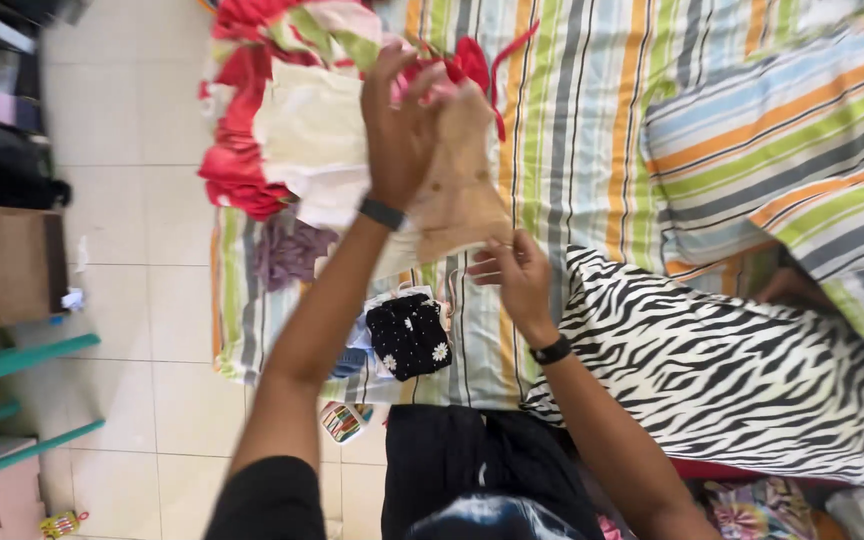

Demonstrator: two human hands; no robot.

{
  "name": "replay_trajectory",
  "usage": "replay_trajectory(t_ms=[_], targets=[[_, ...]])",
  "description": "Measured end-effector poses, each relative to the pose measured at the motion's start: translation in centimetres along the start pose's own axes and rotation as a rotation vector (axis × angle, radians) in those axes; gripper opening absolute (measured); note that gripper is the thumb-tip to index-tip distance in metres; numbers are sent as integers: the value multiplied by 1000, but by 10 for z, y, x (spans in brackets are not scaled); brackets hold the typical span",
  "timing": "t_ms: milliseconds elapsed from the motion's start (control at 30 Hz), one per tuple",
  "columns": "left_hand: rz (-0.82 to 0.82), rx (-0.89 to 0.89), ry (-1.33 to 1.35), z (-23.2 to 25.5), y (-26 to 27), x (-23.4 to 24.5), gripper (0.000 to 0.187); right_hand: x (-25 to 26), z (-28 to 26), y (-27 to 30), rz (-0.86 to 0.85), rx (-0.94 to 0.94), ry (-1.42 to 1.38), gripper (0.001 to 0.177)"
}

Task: Folding various items of children's clothing and organizing them into piles on a bed.

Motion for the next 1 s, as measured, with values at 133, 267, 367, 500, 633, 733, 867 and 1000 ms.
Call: replay_trajectory(t_ms=[133, 267, 367, 500, 633, 733, 867, 1000], targets=[[-148, 90, -12, -48, 170, -83, 39, 99, 163, -59, 157, -269, 218, 26], [-646, 265, -125, -66, 307, -97, 42, 167, 265, -75, 232, -590, 403, 25], [-749, 404, -179, -83, 325, -72, 60, 172, 272, -77, 274, -594, 342, 28], [-663, 393, -186, -102, 318, -32, 64, 160, 261, -77, 310, -471, 293, 29], [-721, 216, -192, -135, 337, -8, 32, 150, 239, -98, 311, -250, 212, 26], [-866, 254, -135, -157, 334, -4, 17, 129, 191, -138, 239, -102, 232, 26], [-829, 361, 63, -182, 251, -1, 41, 72, 83, -203, 59, 20, 365, 24], [-695, 136, -251, -182, 133, 11, 31, 43, -15, -248, 4, 213, 467, 22]])
Point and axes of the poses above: each hand's wrist, its own y-axis away from the middle knuckle, its own x-axis out of the back of the hand, z = x × y, the point moved 2 cm from there along -y, towards the middle knuckle, and after that the axes turned 1 degree about -x, right-handed, at the moved point
